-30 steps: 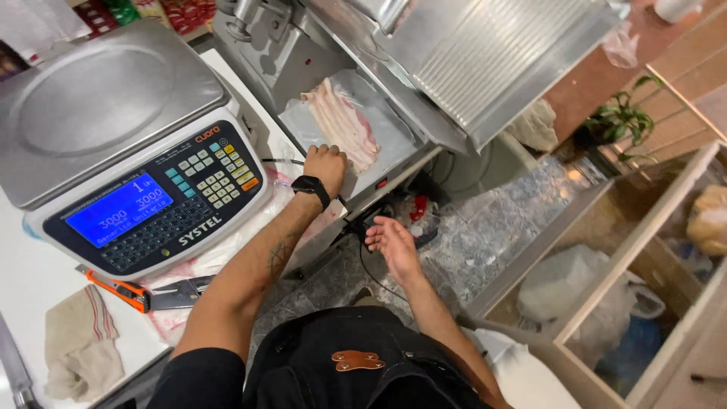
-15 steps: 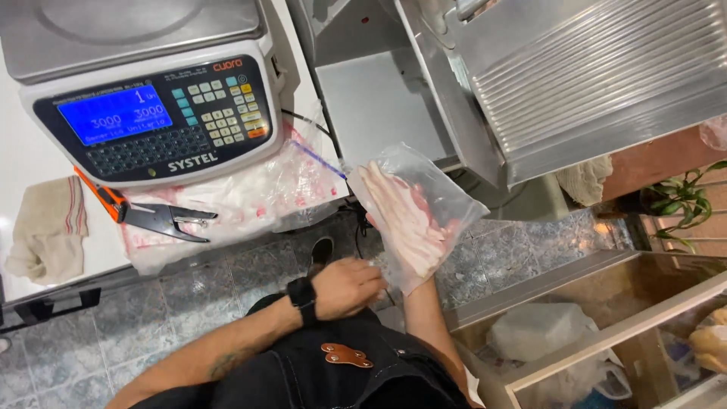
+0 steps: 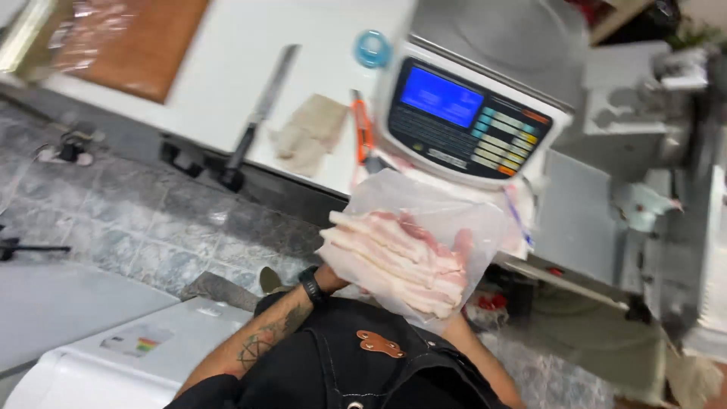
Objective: Wrapping chicken breasts with bacon and tying them with kitchen twine before placing them in a refrigerator.
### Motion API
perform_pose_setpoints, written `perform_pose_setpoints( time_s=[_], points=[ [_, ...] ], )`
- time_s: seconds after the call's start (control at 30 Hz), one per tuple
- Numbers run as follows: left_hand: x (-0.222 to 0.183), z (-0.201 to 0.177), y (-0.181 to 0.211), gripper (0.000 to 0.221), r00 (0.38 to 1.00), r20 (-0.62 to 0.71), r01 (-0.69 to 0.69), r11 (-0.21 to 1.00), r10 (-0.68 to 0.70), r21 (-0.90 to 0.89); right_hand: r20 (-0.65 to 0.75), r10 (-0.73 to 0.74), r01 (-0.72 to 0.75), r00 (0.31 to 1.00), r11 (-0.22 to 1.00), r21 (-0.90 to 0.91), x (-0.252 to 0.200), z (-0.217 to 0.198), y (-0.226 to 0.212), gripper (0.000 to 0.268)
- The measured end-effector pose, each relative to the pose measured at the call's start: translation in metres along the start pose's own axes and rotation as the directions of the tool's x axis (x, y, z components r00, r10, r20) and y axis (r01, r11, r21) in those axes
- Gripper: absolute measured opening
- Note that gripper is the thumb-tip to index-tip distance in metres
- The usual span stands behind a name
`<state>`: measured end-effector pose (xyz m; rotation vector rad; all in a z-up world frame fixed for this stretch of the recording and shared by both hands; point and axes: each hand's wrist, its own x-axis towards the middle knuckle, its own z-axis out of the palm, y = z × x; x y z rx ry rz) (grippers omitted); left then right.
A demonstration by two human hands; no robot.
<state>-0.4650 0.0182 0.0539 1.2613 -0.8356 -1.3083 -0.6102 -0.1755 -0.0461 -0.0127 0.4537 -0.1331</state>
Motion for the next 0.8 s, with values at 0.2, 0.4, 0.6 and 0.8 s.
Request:
perform_pose_setpoints(
  time_s=[0.2,0.4,0.6,0.8],
  points=[
    [-0.127,-0.201,0.1,0.074,0.942,-0.324,-0.122,0.816,-0.084,-0.565,0.037,0.346,-0.343,0.938,0.937,-0.069,0.182,0.093,0.17,0.08],
    [-0.23,-0.35,0.072,0.093,0.82,-0.562,-0.438,0.514,-0.11,-0.738,0.06,0.586,-0.575,0.808,0.807,-0.132,0.312,0.174,0.286,0.088],
    [-0.298,-0.458,0.046,0.068,0.463,-0.884,-0.828,0.325,-0.062,-0.457,0.04,0.85,-0.824,0.525,0.519,-0.226,0.451,0.251,0.405,0.096],
    [-0.352,-0.543,0.05,0.065,-0.038,-0.959,-0.916,0.392,-0.282,-0.079,0.0,0.982,-0.938,0.189,0.18,-0.296,0.603,0.329,0.514,0.104]
  ],
)
